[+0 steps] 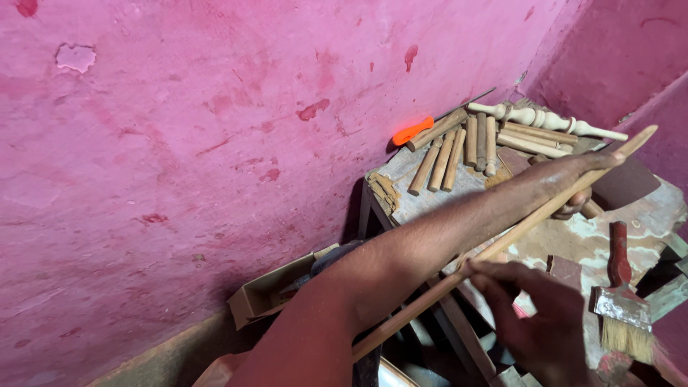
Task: The person sits on the floor and smooths a long wooden stick using a small sanding block. They rotate the stick and rub the sanding block along its length repeatedly to even out the surface.
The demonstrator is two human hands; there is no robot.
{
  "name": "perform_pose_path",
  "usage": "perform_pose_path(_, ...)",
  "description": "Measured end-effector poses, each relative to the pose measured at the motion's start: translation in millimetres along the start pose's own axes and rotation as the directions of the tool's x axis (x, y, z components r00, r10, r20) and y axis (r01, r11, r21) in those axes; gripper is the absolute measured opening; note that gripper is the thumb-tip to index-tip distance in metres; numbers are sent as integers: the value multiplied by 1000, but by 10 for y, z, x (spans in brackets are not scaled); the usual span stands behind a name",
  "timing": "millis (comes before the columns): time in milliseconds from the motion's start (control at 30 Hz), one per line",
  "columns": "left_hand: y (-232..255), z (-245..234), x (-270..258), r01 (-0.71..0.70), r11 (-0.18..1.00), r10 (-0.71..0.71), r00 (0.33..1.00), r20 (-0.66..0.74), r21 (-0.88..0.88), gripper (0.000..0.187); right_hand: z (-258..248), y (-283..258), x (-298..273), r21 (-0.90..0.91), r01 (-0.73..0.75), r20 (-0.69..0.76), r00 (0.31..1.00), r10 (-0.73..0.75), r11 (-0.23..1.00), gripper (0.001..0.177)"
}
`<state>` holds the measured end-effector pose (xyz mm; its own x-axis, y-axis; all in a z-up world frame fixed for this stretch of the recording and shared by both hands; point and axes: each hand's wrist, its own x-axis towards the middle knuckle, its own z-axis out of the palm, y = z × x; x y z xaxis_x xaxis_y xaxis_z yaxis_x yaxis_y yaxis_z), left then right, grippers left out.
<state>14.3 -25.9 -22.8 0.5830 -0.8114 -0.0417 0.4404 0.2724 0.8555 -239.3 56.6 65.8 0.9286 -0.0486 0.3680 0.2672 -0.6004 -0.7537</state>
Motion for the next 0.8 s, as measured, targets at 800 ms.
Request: perform_pose_path(800,-4,42,-78,-34,994,36,999,-16,101,98,-33,107,-126,-25,-35,12,999,36,999,20)
